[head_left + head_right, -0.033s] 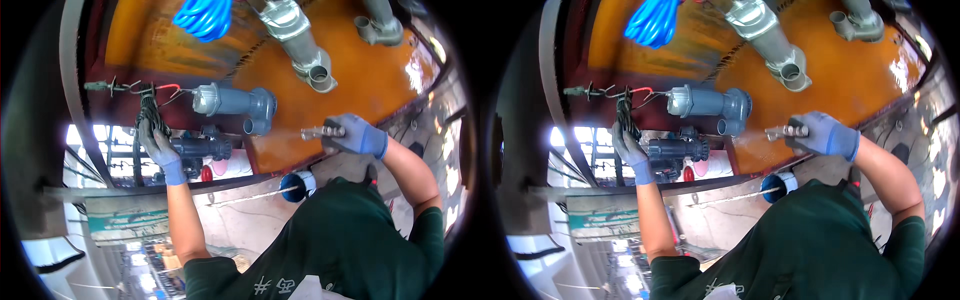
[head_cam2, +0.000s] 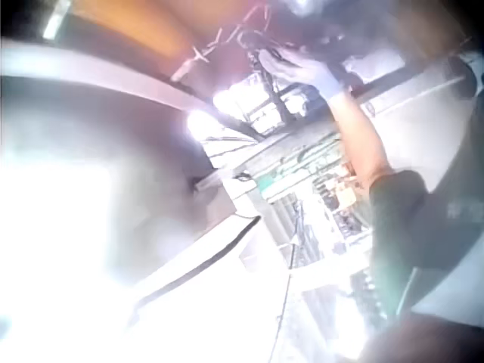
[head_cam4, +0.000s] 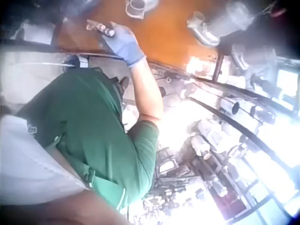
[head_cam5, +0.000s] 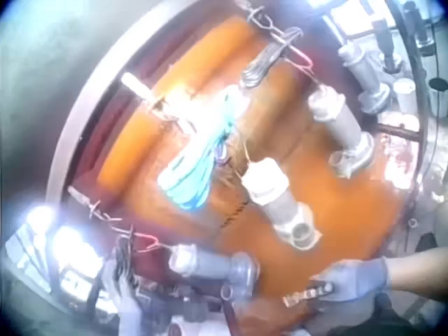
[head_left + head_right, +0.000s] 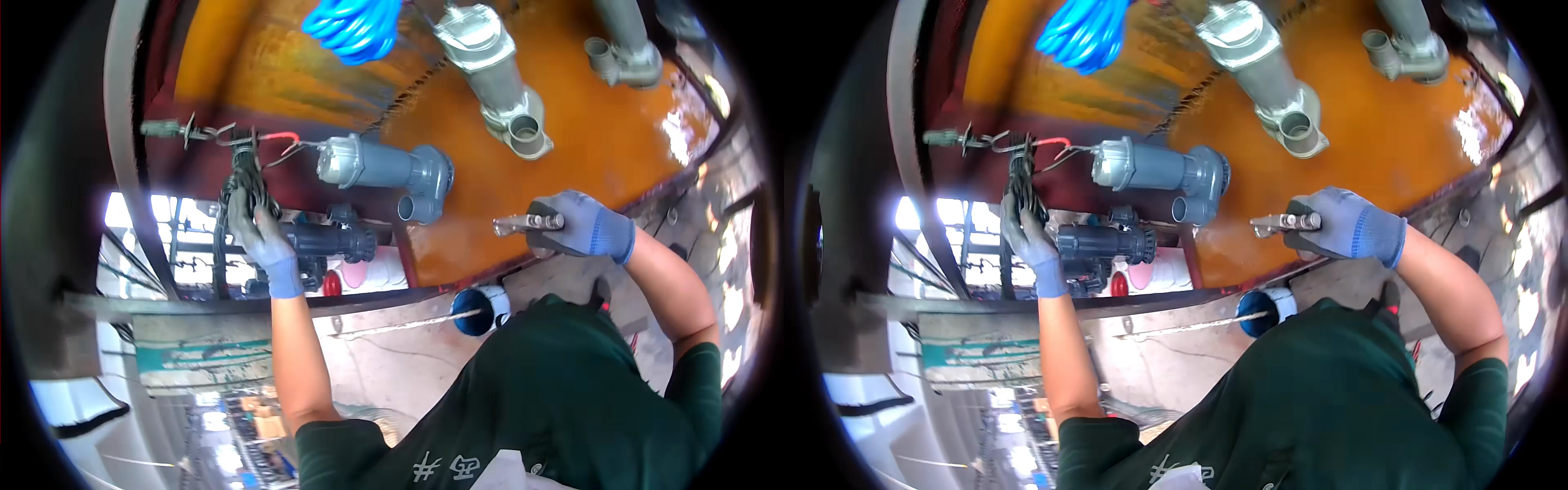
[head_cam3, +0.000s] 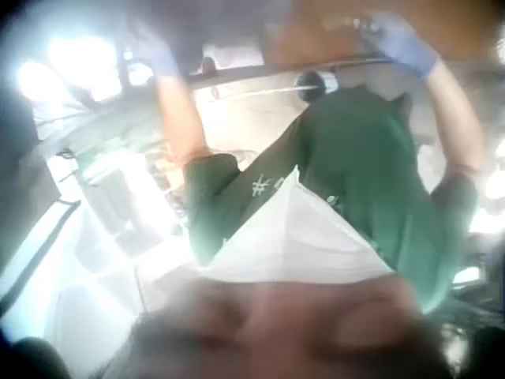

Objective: The person spray paints hanging pumps using a spray gun while rotating them by hand, periodically operating a control panel to advance the conveyor line.

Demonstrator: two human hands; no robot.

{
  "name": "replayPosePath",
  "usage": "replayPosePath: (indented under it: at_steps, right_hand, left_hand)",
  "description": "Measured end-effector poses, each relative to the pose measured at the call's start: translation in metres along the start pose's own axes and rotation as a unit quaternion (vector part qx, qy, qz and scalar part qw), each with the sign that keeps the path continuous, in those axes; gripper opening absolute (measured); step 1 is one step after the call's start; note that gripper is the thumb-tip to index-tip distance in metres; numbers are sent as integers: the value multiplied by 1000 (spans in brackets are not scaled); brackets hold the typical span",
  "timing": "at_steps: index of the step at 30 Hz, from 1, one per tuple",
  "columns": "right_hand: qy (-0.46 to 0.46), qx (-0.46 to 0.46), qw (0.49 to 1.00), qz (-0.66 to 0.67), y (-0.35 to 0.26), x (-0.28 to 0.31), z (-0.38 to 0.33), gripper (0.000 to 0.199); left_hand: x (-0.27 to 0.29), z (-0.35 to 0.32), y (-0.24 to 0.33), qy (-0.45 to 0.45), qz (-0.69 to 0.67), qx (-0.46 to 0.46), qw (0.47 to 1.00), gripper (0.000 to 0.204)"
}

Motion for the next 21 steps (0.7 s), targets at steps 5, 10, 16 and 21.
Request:
replayPosePath:
  at_steps: [5,10,16,21]
  right_hand:
    - [65,29,970,231,-94,48,21,23]
    - [53,127,974,180,-166,67,53,25]
    - [38,192,981,-7,-205,67,70,15]
    - [-16,163,986,21,-207,56,77,24]
  left_hand:
    - [16,-7,-12,55,55,-35,996,50]
    - [18,-10,-28,68,59,-26,996,45]
    - [16,-13,-60,98,92,-27,991,43]
    - [14,-16,-89,132,135,-31,981,45]
Point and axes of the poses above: each hand's wrist, its own z-axis towards the middle knuckle, its own x-axis out of the back of the hand, y = z × x, the point moved 10 cm from there along z, towards the middle knuckle, and after that the axes turned 12 degrees about z, right-handed, at the moved point
